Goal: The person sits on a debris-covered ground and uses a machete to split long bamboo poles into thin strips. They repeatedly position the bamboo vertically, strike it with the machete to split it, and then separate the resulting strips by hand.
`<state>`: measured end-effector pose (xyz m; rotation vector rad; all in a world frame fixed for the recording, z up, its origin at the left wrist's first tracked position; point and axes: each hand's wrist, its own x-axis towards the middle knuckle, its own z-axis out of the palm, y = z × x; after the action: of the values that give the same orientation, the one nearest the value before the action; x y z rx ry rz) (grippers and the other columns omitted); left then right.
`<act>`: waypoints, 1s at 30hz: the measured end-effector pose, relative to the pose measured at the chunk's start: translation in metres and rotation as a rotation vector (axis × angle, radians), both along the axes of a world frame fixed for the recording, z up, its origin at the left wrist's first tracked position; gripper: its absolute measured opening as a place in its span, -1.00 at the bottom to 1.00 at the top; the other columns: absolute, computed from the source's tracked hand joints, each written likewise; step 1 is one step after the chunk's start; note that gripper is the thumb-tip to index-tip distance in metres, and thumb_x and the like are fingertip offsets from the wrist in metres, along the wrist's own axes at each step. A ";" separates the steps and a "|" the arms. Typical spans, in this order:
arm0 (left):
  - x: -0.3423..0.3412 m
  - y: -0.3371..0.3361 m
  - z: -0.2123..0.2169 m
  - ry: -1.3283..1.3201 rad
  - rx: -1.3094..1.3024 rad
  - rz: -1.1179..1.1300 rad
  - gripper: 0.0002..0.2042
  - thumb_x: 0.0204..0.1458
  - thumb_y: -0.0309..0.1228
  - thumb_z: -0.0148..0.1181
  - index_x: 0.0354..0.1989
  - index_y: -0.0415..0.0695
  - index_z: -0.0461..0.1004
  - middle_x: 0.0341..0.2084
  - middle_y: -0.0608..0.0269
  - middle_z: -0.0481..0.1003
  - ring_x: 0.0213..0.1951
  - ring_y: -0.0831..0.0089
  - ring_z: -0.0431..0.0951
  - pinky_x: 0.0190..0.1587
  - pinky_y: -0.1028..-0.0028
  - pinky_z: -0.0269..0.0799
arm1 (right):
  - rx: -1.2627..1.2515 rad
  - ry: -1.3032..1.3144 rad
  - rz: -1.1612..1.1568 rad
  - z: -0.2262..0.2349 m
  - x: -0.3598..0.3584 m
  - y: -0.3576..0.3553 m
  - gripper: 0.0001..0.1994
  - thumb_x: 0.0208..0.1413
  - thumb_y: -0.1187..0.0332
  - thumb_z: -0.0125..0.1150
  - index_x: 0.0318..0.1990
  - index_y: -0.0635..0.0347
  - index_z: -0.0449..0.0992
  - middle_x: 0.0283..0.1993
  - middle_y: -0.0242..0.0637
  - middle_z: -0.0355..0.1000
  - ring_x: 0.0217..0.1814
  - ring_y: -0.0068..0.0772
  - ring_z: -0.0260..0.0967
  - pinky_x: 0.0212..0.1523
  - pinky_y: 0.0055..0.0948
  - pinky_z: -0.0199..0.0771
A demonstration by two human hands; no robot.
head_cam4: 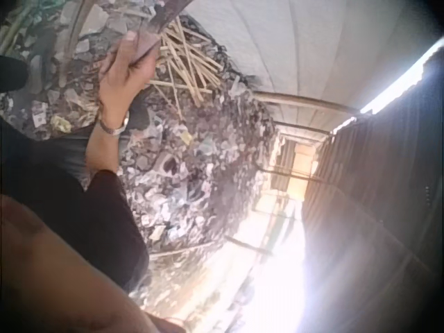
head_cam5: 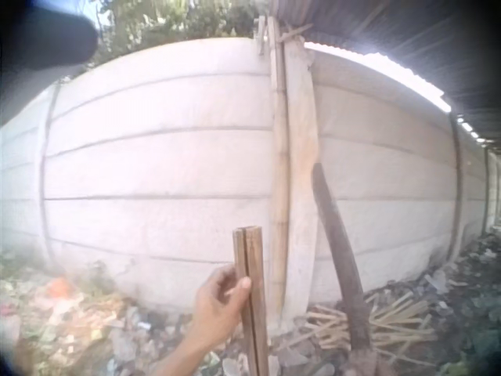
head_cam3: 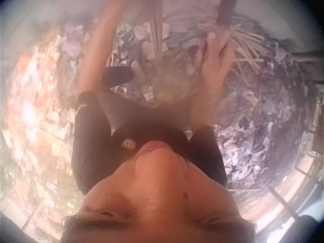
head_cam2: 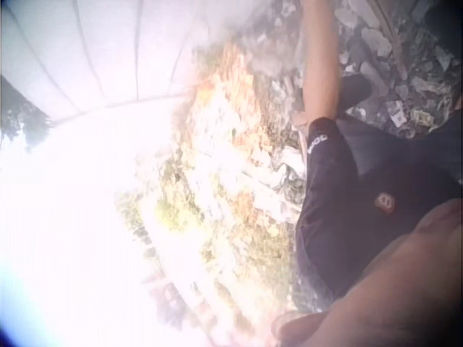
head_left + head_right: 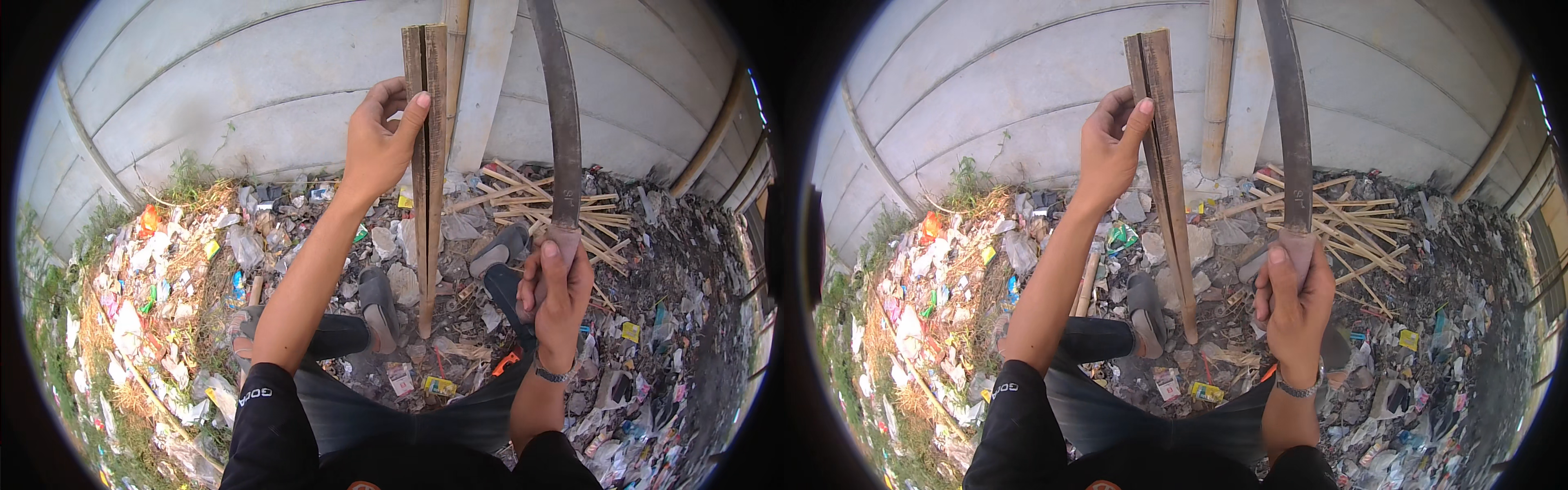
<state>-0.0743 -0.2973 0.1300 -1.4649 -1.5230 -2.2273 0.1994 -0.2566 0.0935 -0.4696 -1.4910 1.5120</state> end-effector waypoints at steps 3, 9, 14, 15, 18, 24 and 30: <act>-0.006 0.006 0.011 0.056 -0.112 0.020 -0.45 0.17 -0.19 0.38 0.09 -0.44 0.41 -0.14 0.06 0.59 -0.08 0.47 0.57 -0.08 0.48 0.53 | 0.216 -0.082 -0.037 0.054 -0.004 -0.007 -0.61 0.34 0.27 0.20 0.20 0.31 0.40 -0.39 -0.36 0.42 -0.64 -0.75 0.20 -0.66 -0.67 0.17; -0.012 0.004 0.030 0.067 -0.321 0.065 -0.38 -0.02 -0.19 0.54 0.04 -0.43 0.43 -0.27 0.02 0.62 -0.21 0.49 0.62 -0.18 0.49 0.58 | 0.475 -0.172 -0.068 0.078 -0.030 -0.005 -0.48 0.30 0.28 0.24 0.33 0.34 0.35 -0.05 -0.06 0.53 -0.07 -0.42 0.47 -0.01 -0.41 0.46; -0.012 0.001 0.034 0.109 -0.318 0.125 -0.40 -0.06 -0.17 0.56 -0.03 -0.43 0.49 -0.31 0.01 0.63 -0.23 0.47 0.63 -0.21 0.48 0.59 | 0.556 -0.217 -0.050 0.082 -0.042 -0.004 -0.50 0.30 0.28 0.21 0.32 0.35 0.36 -0.04 0.09 0.55 -0.02 -0.30 0.54 0.04 -0.36 0.50; -0.011 0.000 0.035 0.160 -0.300 0.165 -0.40 -0.06 -0.16 0.57 -0.04 -0.44 0.51 -0.30 0.01 0.63 -0.23 0.47 0.63 -0.22 0.48 0.59 | 0.566 -0.241 -0.049 0.084 -0.042 -0.004 -0.51 0.31 0.28 0.21 0.30 0.35 0.37 -0.07 0.11 0.55 -0.07 -0.28 0.56 0.00 -0.35 0.52; -0.010 -0.002 0.031 0.220 -0.253 0.238 -0.39 -0.11 -0.11 0.58 -0.08 -0.43 0.56 -0.30 0.00 0.64 -0.23 0.38 0.65 -0.16 0.41 0.58 | 0.571 -0.302 -0.040 0.096 -0.040 -0.005 -0.55 0.31 0.27 0.19 0.24 0.38 0.38 -0.17 0.13 0.56 -0.26 -0.21 0.61 -0.18 -0.32 0.56; -0.020 -0.002 0.030 0.207 -0.293 0.206 -0.32 -0.05 -0.11 0.55 0.02 -0.50 0.50 -0.30 0.06 0.60 -0.22 0.45 0.61 -0.32 0.49 0.60 | 0.698 -0.259 -0.056 0.104 -0.044 -0.002 -0.61 0.31 0.29 0.17 0.13 0.42 0.38 -0.34 0.13 0.55 -0.48 -0.13 0.61 -0.44 -0.22 0.51; -0.022 0.005 0.026 0.219 -0.272 0.215 -0.35 -0.04 -0.10 0.53 0.00 -0.48 0.52 -0.23 0.01 0.58 -0.25 0.43 0.62 -0.27 0.46 0.58 | 0.755 -0.365 -0.067 0.107 -0.049 0.007 -0.70 0.32 0.27 0.13 -0.08 0.43 0.42 -0.50 0.16 0.46 -0.46 0.05 0.56 -0.39 -0.11 0.48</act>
<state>-0.0959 -0.2921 0.1557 -1.4698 -1.8612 -1.7335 0.1501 -0.2494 0.2005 -0.3354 -2.1582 0.7318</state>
